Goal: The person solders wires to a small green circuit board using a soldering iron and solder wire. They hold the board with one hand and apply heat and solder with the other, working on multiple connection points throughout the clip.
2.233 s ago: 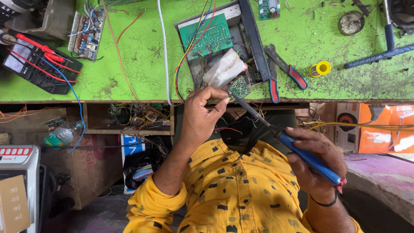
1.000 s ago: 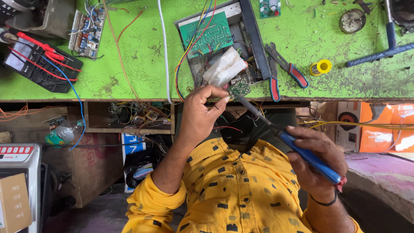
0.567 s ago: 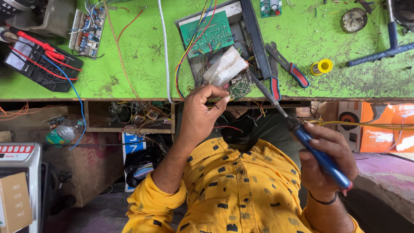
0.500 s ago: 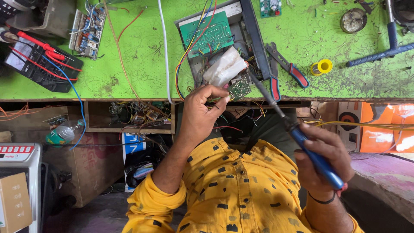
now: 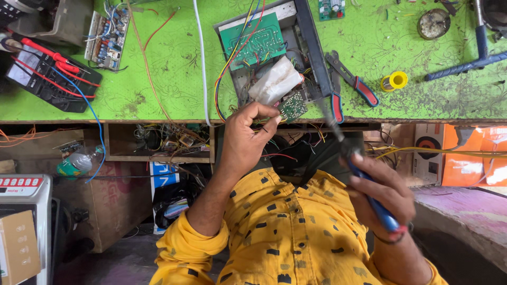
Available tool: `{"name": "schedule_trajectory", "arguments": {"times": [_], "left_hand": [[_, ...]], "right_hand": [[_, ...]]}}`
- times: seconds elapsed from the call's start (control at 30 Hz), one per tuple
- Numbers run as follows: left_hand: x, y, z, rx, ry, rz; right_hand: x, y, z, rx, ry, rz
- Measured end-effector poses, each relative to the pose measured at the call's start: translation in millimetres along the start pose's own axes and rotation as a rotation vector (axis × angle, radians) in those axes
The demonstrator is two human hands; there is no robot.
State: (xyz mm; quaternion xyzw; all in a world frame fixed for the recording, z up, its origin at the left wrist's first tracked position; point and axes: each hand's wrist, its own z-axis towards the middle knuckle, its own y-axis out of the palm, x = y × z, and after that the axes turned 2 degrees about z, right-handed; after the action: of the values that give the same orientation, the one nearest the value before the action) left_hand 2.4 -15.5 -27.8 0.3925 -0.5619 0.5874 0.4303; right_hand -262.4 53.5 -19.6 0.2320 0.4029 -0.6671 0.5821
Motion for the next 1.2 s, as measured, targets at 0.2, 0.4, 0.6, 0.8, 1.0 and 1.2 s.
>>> {"name": "schedule_trajectory", "arguments": {"times": [0.2,0.4,0.6,0.8,1.0,1.2], "left_hand": [[9.2,-2.2,-0.8,-0.028,0.02,0.018],[14.0,-7.9,2.4,0.013,0.137,0.161],[8.1,-5.0,5.3,0.166,0.208,0.262],[-1.0,-2.3,12.5,0.148,0.049,0.199],[-8.3,-1.9,16.0,0.12,0.211,0.137],[-17.2,-2.9,21.3,0.116,0.087,0.068]], "right_hand": [[36.5,27.3,55.1,-0.311,-0.112,-0.518],[38.0,37.0,109.2,-0.503,-0.127,-0.647],[43.6,49.5,122.0,-0.466,-0.135,-0.67],[57.4,57.9,114.8,-0.404,0.004,-0.57],[63.7,55.8,90.0,-0.359,-0.005,-0.589],[42.1,-4.1,58.1,-0.105,-0.168,-0.467]]}}
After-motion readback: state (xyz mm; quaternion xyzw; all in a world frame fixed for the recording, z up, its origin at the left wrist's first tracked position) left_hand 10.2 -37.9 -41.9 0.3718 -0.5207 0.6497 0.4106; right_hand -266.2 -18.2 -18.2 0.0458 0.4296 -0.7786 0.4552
